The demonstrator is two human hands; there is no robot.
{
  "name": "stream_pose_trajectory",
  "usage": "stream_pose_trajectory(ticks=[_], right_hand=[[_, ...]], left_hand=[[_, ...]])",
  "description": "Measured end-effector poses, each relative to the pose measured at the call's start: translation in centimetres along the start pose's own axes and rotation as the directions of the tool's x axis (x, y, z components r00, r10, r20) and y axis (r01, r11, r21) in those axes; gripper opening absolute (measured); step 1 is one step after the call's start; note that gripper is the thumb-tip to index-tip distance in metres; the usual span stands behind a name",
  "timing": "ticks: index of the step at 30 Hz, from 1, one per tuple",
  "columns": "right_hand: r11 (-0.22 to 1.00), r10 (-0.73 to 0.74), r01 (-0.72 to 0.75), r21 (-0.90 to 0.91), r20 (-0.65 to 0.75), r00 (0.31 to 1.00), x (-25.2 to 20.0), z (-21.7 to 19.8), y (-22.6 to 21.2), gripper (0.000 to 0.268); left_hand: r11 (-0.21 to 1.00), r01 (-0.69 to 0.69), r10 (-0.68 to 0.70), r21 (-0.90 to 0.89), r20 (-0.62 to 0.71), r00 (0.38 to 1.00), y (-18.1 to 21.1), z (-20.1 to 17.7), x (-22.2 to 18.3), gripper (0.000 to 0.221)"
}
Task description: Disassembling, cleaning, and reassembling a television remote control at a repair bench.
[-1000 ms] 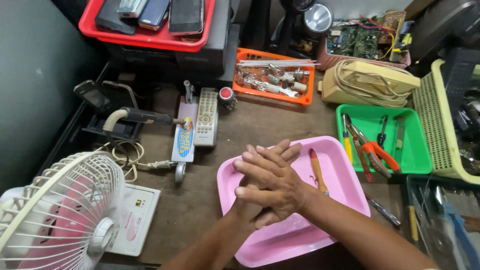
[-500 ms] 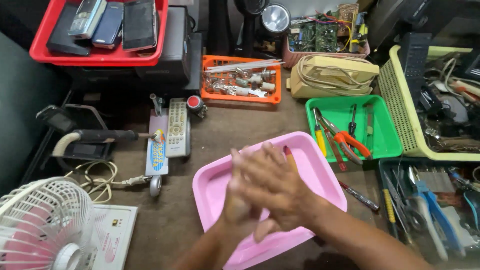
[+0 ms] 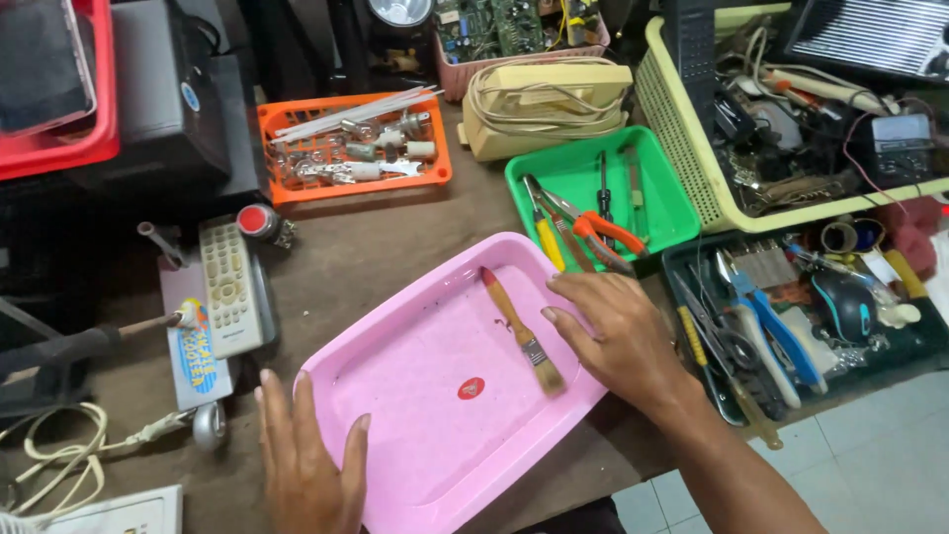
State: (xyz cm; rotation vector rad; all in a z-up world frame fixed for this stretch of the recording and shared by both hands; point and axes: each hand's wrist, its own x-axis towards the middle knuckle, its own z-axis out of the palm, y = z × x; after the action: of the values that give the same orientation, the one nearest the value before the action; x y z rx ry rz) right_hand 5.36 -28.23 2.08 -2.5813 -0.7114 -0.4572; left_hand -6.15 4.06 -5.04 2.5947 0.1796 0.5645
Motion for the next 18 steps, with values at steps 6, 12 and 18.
stream_pose_trajectory(ticks=[6, 12, 18], right_hand=[[0.991, 0.131, -0.123, -0.058, 0.154, 0.979, -2.9, 1.1, 1.2, 0.039], [0.996, 0.062, -0.051, -0.077, 0.16, 0.985, -2.8, -0.7, 0.4, 0.037], [0.983, -0.121, 0.161, -0.092, 0.338, 0.933, -1.4, -4.7, 1.0, 0.037]], left_hand=[[0.946, 0.233, -0.17, -0.226, 0.264, 0.949, -0.3, -0.3, 1.0, 0.071], [0.939, 0.218, -0.121, -0.266, 0.339, 0.933, -1.6, -0.3, 4.3, 0.072], [0.988, -0.059, 0.072, -0.14, 0.092, 0.993, -0.8, -1.0, 4.3, 0.067]])
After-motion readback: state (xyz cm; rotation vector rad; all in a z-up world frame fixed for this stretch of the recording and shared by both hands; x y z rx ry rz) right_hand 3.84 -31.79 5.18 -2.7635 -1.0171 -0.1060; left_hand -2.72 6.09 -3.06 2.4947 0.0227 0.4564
